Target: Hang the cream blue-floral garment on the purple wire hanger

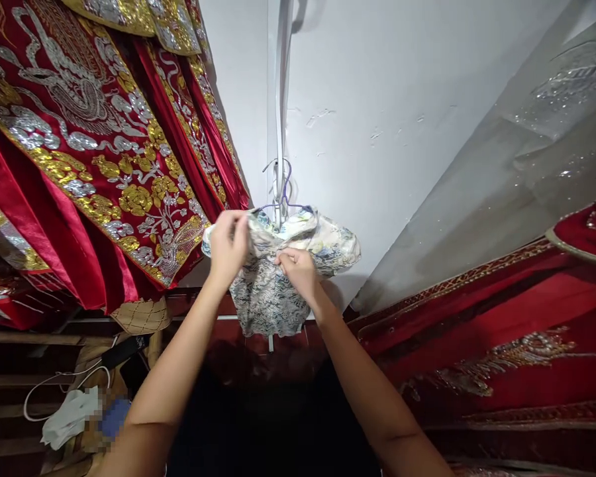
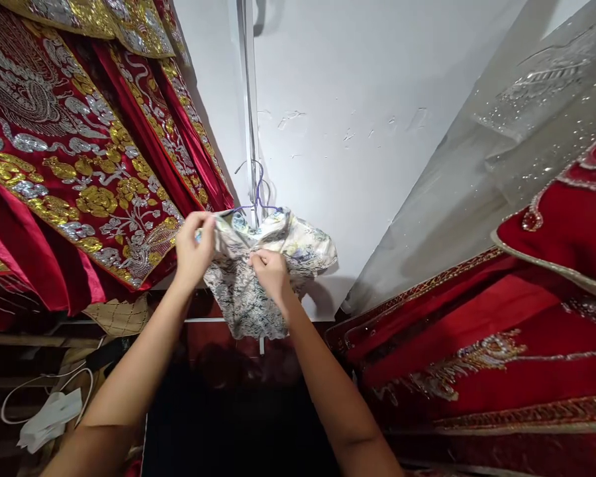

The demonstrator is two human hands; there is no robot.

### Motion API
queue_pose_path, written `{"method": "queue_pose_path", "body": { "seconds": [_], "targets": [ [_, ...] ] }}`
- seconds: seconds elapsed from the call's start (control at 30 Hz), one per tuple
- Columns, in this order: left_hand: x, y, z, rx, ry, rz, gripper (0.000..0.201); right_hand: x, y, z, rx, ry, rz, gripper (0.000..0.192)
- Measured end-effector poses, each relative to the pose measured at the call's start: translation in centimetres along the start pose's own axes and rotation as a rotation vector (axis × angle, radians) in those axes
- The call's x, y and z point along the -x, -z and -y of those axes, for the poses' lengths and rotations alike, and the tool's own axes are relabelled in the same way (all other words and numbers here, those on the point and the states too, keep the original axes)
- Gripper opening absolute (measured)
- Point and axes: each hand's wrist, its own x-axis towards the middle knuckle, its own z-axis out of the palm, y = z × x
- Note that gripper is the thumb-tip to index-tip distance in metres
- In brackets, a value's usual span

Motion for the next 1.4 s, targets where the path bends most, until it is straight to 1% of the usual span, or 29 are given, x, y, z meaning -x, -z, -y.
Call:
{"method": "queue_pose_path", "body": {
  "seconds": [0.07, 0.1, 0.13, 0.17, 0.2, 0.23, 0.27, 0.33, 0.4, 0.43, 0.47, 0.53, 0.57, 0.63, 0.67, 0.7, 0.77, 0.8, 0.87, 0.93, 0.97, 1.07, 1.1, 1.17, 1.23, 1.3, 1.33, 1.4],
  "targets": [
    [0.1, 2.1, 2.7, 0.138, 0.196, -0.273, 0.017, 0.8, -0.5, -1.3, 0.021, -0.029, 0.023, 0.026],
    [0.3, 3.2, 4.2, 0.246, 0.325, -0.383, 0.016, 1.3, -0.6, -1.6, 0.013, -0.032, 0.042, 0.027],
    [0.6, 4.1, 5.7, 0.379, 0.484, -0.469, 0.015, 1.8, -0.8, -1.8, -0.005, -0.032, 0.064, 0.027],
    [1.2, 4.9, 7.0, 0.523, 0.679, -0.493, 0.016, 2.3, -0.9, -1.8, -0.029, -0.033, 0.087, 0.027],
    [2.2, 5.3, 8.1, 0.644, 0.867, -0.462, 0.017, 2.8, -1.0, -1.7, -0.052, -0.039, 0.111, 0.028],
    [3.4, 5.3, 8.9, 0.729, 1.022, -0.409, 0.019, 3.3, -1.1, -1.7, -0.073, -0.049, 0.125, 0.028],
    [4.9, 5.0, 9.3, 0.759, 1.129, -0.342, 0.021, 3.9, -1.2, -1.7, -0.093, -0.06, 0.13, 0.028],
    [8.3, 3.4, 9.2, 0.745, 1.187, -0.257, 0.02, 5.1, -1.2, -2.2, -0.134, -0.081, 0.118, 0.03],
    [11.4, 1.4, 8.4, 0.731, 1.21, -0.159, 0.009, 6.5, -0.9, -3.3, -0.173, -0.111, 0.089, 0.032],
    [12.6, 0.6, 7.8, 0.727, 1.212, -0.115, 0.008, 7.2, -0.6, -3.9, -0.183, -0.132, 0.079, 0.033],
    [13.3, -0.1, 7.1, 0.729, 1.199, -0.068, 0.012, 7.9, -0.2, -4.7, -0.18, -0.157, 0.071, 0.034],
    [13.7, -1.0, 5.7, 0.743, 1.098, 0.016, 0.021, 8.9, 0.5, -5.8, -0.143, -0.189, -0.003, 0.035],
    [13.4, -1.2, 4.8, 0.756, 1.02, 0.059, 0.024, 9.1, 0.9, -6.1, -0.113, -0.18, -0.066, 0.034],
    [12.1, -1.4, 2.7, 0.773, 0.845, 0.159, 0.03, 9.2, 1.4, -6.2, -0.042, -0.116, -0.183, 0.033],
    [11.3, -1.5, 1.5, 0.765, 0.763, 0.223, 0.031, 9.0, 1.6, -5.9, -0.013, -0.077, -0.196, 0.035],
    [10.6, -1.5, 0.3, 0.74, 0.687, 0.295, 0.03, 8.7, 1.6, -5.5, 0.004, -0.048, -0.159, 0.038],
    [9.2, -1.7, -2.0, 0.637, 0.512, 0.446, 0.027, 8.2, 1.5, -4.3, -0.005, -0.035, 0.001, 0.045],
    [8.7, -1.8, -2.9, 0.57, 0.42, 0.497, 0.026, 8.0, 1.5, -3.5, -0.017, -0.042, 0.09, 0.045],
    [8.2, -1.8, -4.0, 0.457, 0.28, 0.551, 0.027, 7.7, 1.5, -2.0, -0.016, -0.042, 0.258, 0.034],
    [8.2, -1.7, -3.8, 0.426, 0.233, 0.618, 0.036, 7.5, 1.9, -0.6, 0.043, -0.003, 0.377, 0.02],
    [8.4, -1.6, -3.4, 0.436, 0.232, 0.679, 0.04, 7.4, 2.3, -0.1, 0.085, 0.025, 0.419, 0.017],
    [9.7, -1.4, -1.5, 0.448, 0.238, 0.873, 0.046, 7.0, 4.0, 1.2, 0.214, 0.069, 0.463, 0.013],
    [10.2, -1.5, -0.9, 0.423, 0.229, 0.905, 0.046, 6.8, 4.6, 1.4, 0.249, 0.06, 0.476, 0.011],
    [11.1, -1.6, 0.1, 0.352, 0.204, 0.913, 0.036, 6.4, 5.7, 1.8, 0.305, 0.035, 0.491, 0.009],
    [11.9, -1.8, 0.7, 0.285, 0.182, 0.881, 0.025, 5.7, 6.4, 2.0, 0.341, 0.06, 0.438, 0.011],
    [12.3, -1.9, 1.2, 0.22, 0.193, 0.838, 0.021, 4.5, 6.5, 2.0, 0.326, 0.113, 0.308, 0.018],
    [12.4, -1.9, 1.3, 0.194, 0.211, 0.823, 0.023, 3.7, 6.4, 1.9, 0.295, 0.125, 0.226, 0.027],
    [12.6, -1.6, 1.5, 0.176, 0.256, 0.818, 0.028, 1.9, 5.7, 1.5, 0.193, 0.104, 0.098, 0.053]
  ]
}}
